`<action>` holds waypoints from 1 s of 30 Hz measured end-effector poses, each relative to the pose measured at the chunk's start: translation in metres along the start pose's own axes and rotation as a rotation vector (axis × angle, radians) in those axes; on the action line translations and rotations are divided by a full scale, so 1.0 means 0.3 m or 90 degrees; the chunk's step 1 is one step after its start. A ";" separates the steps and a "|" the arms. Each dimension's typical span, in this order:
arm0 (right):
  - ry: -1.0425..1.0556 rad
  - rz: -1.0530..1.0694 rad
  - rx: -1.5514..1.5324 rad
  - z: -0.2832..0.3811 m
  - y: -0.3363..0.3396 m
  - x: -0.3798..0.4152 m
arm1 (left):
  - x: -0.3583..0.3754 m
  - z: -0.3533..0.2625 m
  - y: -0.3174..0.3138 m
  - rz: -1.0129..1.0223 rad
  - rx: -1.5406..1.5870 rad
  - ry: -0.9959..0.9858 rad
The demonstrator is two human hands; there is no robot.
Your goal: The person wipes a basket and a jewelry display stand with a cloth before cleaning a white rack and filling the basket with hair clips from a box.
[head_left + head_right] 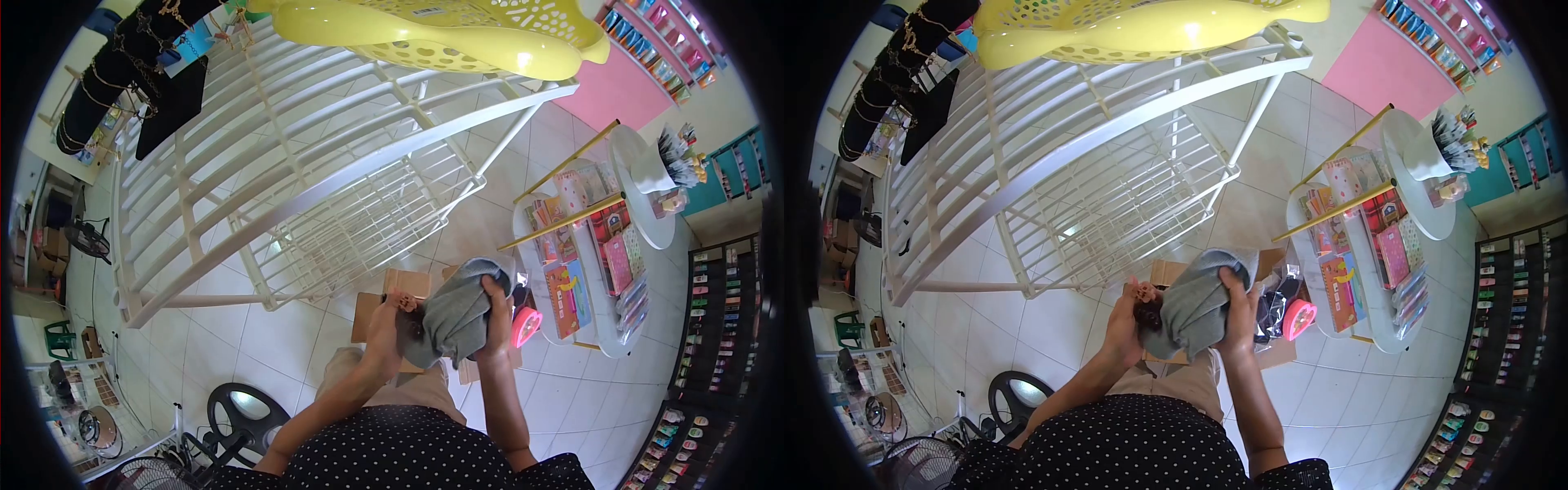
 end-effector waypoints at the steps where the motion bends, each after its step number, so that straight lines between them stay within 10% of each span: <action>1: 0.014 -0.029 -0.007 -0.012 -0.015 0.021 | -0.002 0.007 -0.002 -0.050 0.049 0.012; 17: 0.151 -0.127 -0.149 -0.075 0.051 0.264 | 0.033 -0.010 -0.070 0.066 0.143 -0.148; 24: 0.070 -0.148 -0.149 0.157 -0.025 0.212 | 0.119 -0.056 -0.101 0.116 -0.070 -0.457; 28: 0.363 -0.301 0.194 0.133 -0.030 0.242 | 0.119 -0.041 -0.082 0.144 -0.275 -0.555; 30: 0.687 0.362 0.447 0.162 -0.132 0.252 | 0.155 -0.070 -0.125 0.051 -0.462 -0.725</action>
Point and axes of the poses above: each hand's wrist, its own x-axis away from the middle knuckle, its own y-axis out of the back of the hand, z = x × y, the point moved 2 cm from there along -x, towards the middle knuckle, and after that the axes turned 13 degrees about y, right-handed, at the moved point
